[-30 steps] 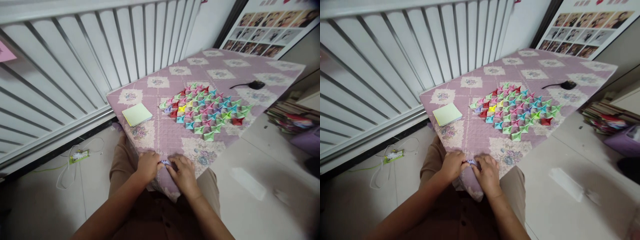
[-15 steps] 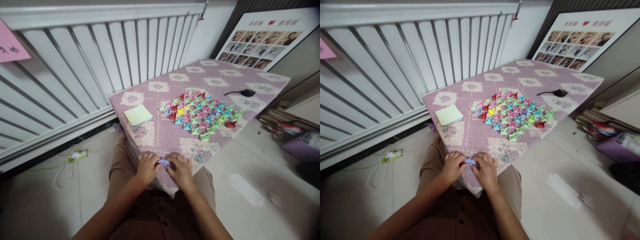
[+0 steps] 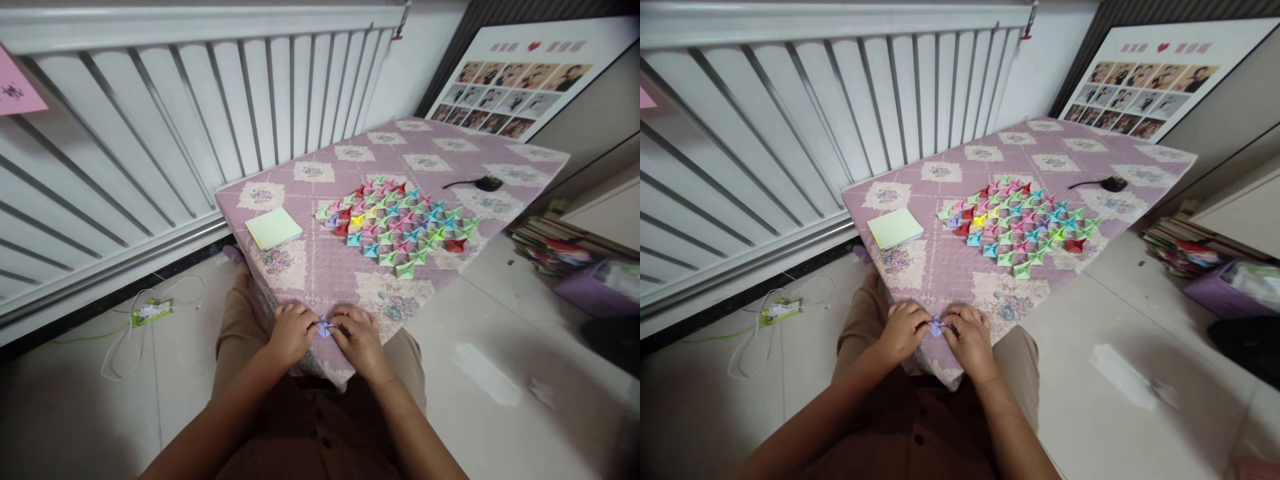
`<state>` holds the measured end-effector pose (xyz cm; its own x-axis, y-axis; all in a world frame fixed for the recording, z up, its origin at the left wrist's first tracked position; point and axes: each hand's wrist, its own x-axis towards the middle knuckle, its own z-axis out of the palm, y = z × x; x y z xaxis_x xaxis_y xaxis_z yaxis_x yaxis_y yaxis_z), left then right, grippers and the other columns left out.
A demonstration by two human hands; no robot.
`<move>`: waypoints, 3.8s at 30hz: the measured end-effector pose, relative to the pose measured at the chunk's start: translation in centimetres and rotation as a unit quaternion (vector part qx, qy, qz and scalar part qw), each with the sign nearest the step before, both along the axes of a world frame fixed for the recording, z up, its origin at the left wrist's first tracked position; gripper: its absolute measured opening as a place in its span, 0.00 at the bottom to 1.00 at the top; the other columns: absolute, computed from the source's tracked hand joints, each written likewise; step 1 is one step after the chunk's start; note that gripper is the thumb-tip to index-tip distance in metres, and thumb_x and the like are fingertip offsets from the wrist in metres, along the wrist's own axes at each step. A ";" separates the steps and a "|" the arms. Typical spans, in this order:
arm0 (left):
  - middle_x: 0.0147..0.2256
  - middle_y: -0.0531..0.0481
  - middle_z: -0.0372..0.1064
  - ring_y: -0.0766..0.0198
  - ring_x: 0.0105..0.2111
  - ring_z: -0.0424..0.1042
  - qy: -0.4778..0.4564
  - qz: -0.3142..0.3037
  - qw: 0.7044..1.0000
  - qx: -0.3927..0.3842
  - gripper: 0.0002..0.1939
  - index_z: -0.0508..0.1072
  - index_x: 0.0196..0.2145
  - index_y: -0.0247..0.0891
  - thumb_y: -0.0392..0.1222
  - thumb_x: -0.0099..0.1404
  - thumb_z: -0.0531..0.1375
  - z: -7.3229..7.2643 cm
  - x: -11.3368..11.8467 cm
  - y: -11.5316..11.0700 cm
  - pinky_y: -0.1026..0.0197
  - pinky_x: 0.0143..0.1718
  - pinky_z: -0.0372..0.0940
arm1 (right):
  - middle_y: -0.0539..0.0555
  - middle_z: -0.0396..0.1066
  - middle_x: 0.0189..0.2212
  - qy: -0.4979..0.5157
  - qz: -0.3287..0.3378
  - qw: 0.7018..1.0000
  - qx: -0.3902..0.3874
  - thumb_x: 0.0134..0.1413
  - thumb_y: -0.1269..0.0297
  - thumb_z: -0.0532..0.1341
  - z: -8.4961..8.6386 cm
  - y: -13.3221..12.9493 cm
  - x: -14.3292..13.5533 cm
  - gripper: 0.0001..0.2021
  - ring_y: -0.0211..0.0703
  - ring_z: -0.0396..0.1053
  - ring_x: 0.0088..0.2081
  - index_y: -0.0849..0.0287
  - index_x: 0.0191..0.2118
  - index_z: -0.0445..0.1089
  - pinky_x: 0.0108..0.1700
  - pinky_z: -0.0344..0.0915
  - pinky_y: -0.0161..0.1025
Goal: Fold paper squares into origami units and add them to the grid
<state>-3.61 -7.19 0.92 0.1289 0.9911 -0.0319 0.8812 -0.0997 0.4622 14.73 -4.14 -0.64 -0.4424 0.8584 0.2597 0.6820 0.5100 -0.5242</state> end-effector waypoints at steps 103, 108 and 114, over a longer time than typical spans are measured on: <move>0.36 0.50 0.71 0.60 0.39 0.68 -0.063 -0.032 0.997 0.017 0.06 0.74 0.35 0.43 0.35 0.62 0.58 -0.7 2.4 0.3 0.57 0.42 0.59 | 0.53 0.72 0.34 0.099 -0.066 0.993 0.013 0.57 0.66 0.56 -1.1 -1.3 1.8 0.04 0.45 0.69 0.38 0.55 0.36 0.69 0.43 0.64 0.43; 0.34 0.50 0.70 0.64 0.37 0.68 -0.182 0.012 0.982 0.052 0.09 0.73 0.33 0.39 0.31 0.62 0.54 -0.9 0.9 1.5 0.62 0.40 0.61 | 0.54 0.72 0.34 0.089 -0.072 0.993 0.007 0.56 0.64 0.59 -1.0 -1.8 1.3 0.06 0.47 0.69 0.38 0.56 0.39 0.68 0.43 0.63 0.45; 0.33 0.50 0.70 0.64 0.37 0.68 -0.196 0.052 0.976 0.077 0.09 0.73 0.34 0.38 0.33 0.62 0.52 -1.2 -1.2 4.6 0.62 0.42 0.62 | 0.53 0.70 0.33 0.067 -0.043 0.996 0.043 0.56 0.68 0.59 -0.4 -1.8 0.5 0.05 0.46 0.67 0.37 0.57 0.39 0.68 0.41 0.62 0.43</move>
<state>-4.84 -2.63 -0.28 -0.0011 0.9888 0.1492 0.6484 -0.1129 0.7529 15.19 -5.91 -1.00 -0.3247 0.8637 0.3855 0.6515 0.4997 -0.5708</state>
